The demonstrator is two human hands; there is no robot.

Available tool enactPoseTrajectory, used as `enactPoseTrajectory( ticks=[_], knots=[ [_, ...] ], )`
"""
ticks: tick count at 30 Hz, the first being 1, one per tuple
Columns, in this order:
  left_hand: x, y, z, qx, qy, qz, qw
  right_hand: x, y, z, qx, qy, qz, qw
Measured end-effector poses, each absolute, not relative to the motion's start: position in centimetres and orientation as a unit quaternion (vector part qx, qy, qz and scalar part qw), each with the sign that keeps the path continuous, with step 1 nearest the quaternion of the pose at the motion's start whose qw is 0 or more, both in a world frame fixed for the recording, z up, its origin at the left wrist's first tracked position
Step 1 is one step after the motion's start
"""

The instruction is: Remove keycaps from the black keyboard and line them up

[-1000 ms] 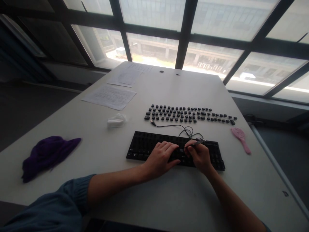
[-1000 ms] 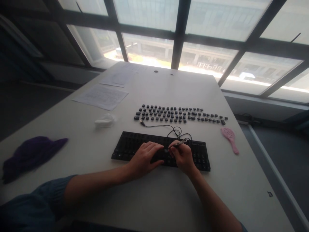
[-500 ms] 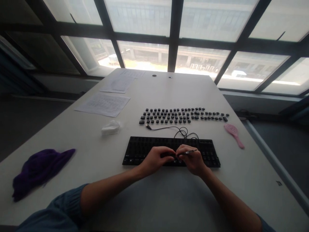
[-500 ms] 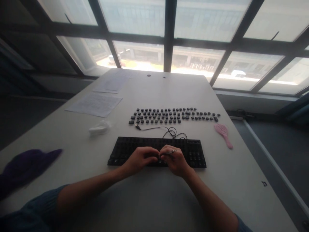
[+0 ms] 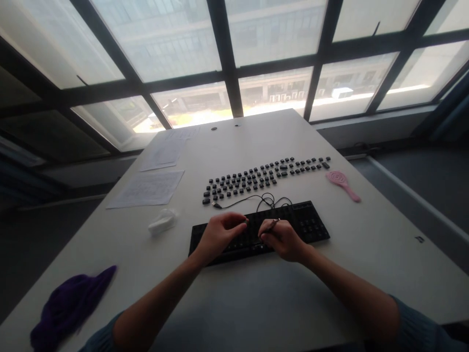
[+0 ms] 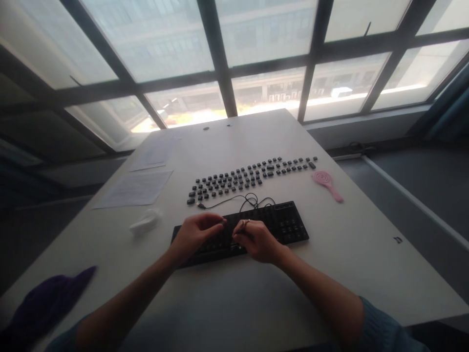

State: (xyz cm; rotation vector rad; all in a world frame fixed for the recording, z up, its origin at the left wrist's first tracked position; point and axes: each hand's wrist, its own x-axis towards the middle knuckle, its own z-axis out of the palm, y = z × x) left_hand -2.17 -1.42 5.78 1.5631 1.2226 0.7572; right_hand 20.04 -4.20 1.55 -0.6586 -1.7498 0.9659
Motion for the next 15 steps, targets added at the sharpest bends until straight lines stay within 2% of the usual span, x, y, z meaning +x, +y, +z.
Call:
enactPoseTrajectory(
  ticks=[6,10,15],
  knots=[
    [2.0,5.8,9.0,0.782,0.436,0.34,0.289,20.3,-3.8,1.4,-0.312,-0.708,0.373,0.512],
    [8.0,11.8,7.4,0.835,0.452,0.254,0.184,20.6,-3.4,0.9,-0.303,-0.707,0.362,0.527],
    [13.6,16.4,4.4,0.864,0.447,0.168,0.162,21.2,-2.5,0.2,-0.299,-0.724,0.343,0.519]
  ],
)
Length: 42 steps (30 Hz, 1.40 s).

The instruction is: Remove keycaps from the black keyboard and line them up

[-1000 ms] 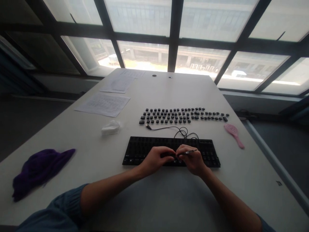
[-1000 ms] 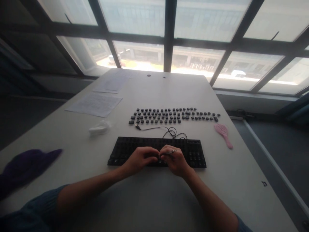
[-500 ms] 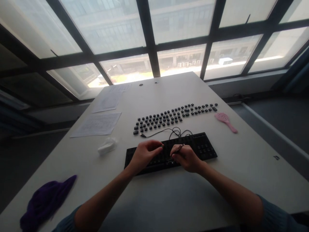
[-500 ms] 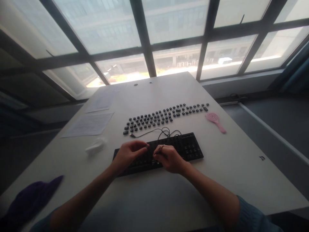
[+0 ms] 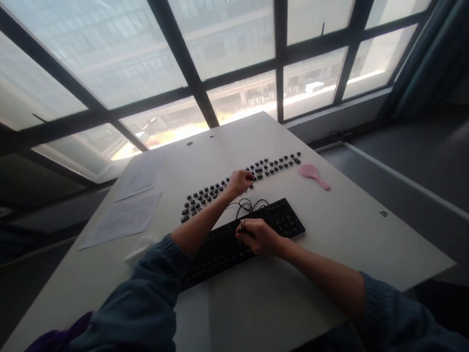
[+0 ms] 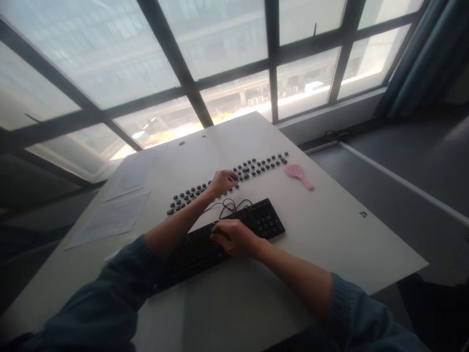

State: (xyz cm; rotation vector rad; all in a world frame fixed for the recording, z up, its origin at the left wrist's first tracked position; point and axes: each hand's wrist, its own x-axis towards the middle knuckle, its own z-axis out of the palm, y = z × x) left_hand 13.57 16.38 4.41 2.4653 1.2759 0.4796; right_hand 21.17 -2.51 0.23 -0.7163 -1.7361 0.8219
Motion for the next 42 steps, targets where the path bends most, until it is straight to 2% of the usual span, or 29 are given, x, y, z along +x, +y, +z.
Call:
enactPoseTrajectory(
  ticks=[13,17,22,27,35,42],
  knots=[
    [15.9,18.5,2.1,0.884,0.448,0.073,0.115,22.0,-1.8,0.3,-0.316,-0.722,0.327,0.522],
    [15.7,18.6,2.5,0.89,0.431,0.084,0.121,21.9,-1.8,0.1,-0.313,-0.72,0.331,0.523],
    [13.3,17.6,5.1,0.88,0.439,0.153,0.1,22.0,-1.7,-0.2,-0.313,-0.716,0.329,0.53],
    [6.8,13.5,7.0,0.86,0.46,0.207,0.071,21.8,-1.7,-0.4,-0.341,-0.694,0.336,0.538],
    [-1.6,2.4,3.9,0.85,0.463,0.229,0.102,21.8,-1.7,-0.6,-0.446,-0.612,0.348,0.553],
    [0.2,-4.9,0.4,0.89,0.354,0.251,0.141,23.0,-1.8,-0.4,-0.448,-0.679,0.347,0.467]
  ],
)
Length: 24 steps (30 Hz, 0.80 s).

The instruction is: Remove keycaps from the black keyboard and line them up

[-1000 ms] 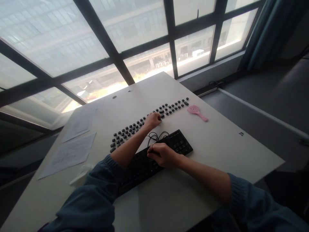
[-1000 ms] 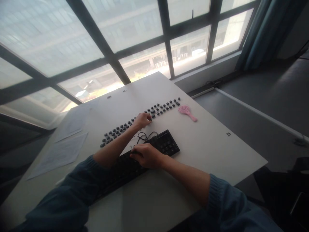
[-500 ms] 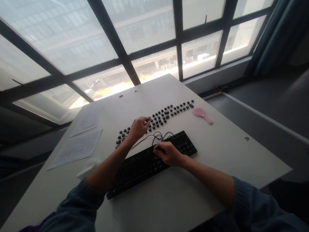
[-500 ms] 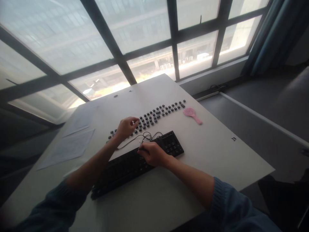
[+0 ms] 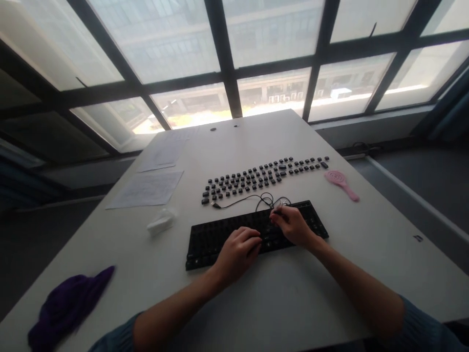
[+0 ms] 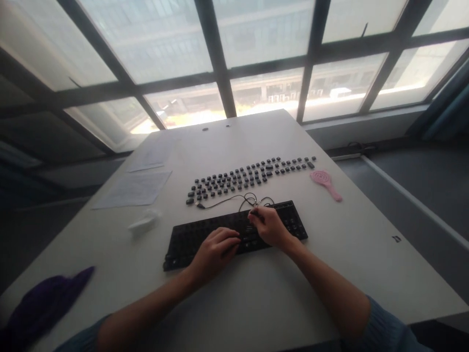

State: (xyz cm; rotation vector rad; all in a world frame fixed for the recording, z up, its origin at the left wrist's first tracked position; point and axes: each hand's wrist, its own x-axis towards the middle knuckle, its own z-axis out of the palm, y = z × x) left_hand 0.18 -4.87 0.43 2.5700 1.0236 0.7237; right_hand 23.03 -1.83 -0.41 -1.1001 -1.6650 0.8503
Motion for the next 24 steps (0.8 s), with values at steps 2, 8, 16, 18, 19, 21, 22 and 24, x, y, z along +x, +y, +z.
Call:
enactPoseTrajectory(
  ticks=[2,8,16,18,19,21,22,24],
  knots=[
    [0.5,-5.2,-0.3,0.892,0.345,0.254,0.142,23.2,-1.9,-0.4,-0.449,-0.697,0.334,0.447],
    [0.3,-4.9,0.0,0.882,0.351,0.258,0.179,23.5,-1.6,-0.5,-0.509,-0.658,0.347,0.433],
    [2.6,-1.9,1.8,0.88,0.392,0.185,0.195,24.4,-1.4,1.4,-0.571,-0.589,0.435,0.371],
    [3.3,-1.5,1.8,0.88,0.398,0.162,0.204,24.4,-1.8,1.8,-0.592,-0.596,0.428,0.332],
    [3.6,-1.4,1.7,0.878,0.402,0.155,0.209,24.4,-2.0,2.0,-0.602,-0.597,0.425,0.318],
    [4.0,-1.3,1.5,0.873,0.41,0.15,0.219,24.2,-2.3,2.1,-0.61,-0.597,0.427,0.299],
    [4.1,-1.3,1.4,0.87,0.413,0.151,0.224,24.1,-2.4,2.1,-0.609,-0.597,0.431,0.295],
    [4.2,-1.2,1.1,0.866,0.414,0.155,0.234,24.0,-2.7,2.1,-0.609,-0.59,0.442,0.293]
  ],
)
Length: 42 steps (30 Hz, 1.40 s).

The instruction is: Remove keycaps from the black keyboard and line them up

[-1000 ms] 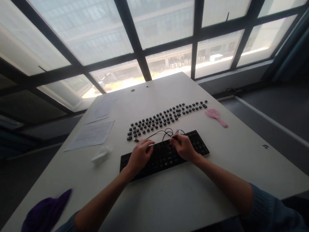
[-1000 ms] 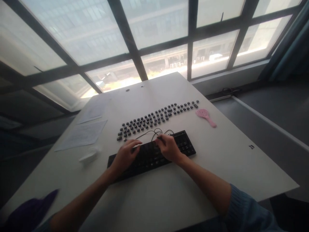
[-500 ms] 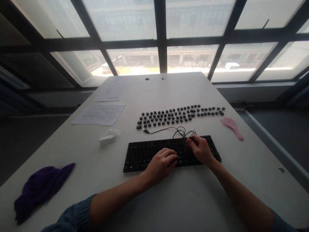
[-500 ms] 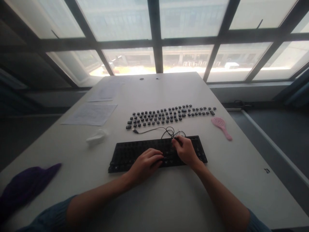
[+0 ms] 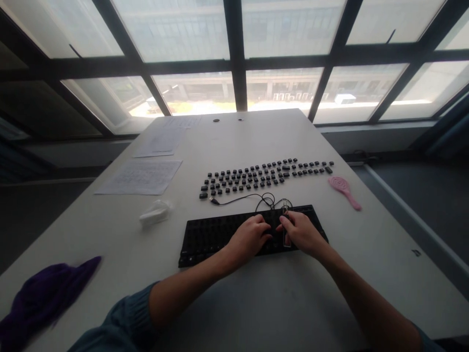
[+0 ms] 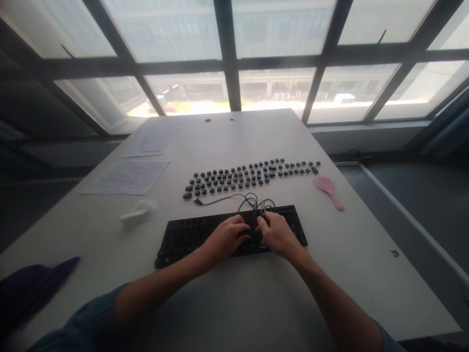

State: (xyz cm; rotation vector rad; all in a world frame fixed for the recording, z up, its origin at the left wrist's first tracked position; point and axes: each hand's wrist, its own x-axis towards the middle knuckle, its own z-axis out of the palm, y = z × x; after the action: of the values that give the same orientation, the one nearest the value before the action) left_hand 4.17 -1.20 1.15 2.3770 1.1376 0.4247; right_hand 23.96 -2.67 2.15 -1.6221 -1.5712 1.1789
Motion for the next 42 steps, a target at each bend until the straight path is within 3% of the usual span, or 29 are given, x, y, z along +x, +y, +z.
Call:
enactPoseTrajectory(
  ticks=[12,19,32,42],
  knots=[
    [4.3,-1.9,-0.4,0.879,0.393,0.198,0.183,24.0,-2.7,1.8,-0.587,-0.461,0.583,0.321],
    [4.5,-2.3,-1.2,0.898,0.383,0.174,0.126,24.0,-1.4,-0.2,-0.557,-0.518,0.514,0.395],
    [4.7,-2.3,-1.1,0.902,0.386,0.16,0.109,23.5,-2.7,0.9,-0.56,-0.683,0.341,0.322],
    [4.6,-2.4,-1.1,0.9,0.387,0.161,0.123,23.1,-2.5,0.2,-0.566,-0.679,0.339,0.323]
  ],
)
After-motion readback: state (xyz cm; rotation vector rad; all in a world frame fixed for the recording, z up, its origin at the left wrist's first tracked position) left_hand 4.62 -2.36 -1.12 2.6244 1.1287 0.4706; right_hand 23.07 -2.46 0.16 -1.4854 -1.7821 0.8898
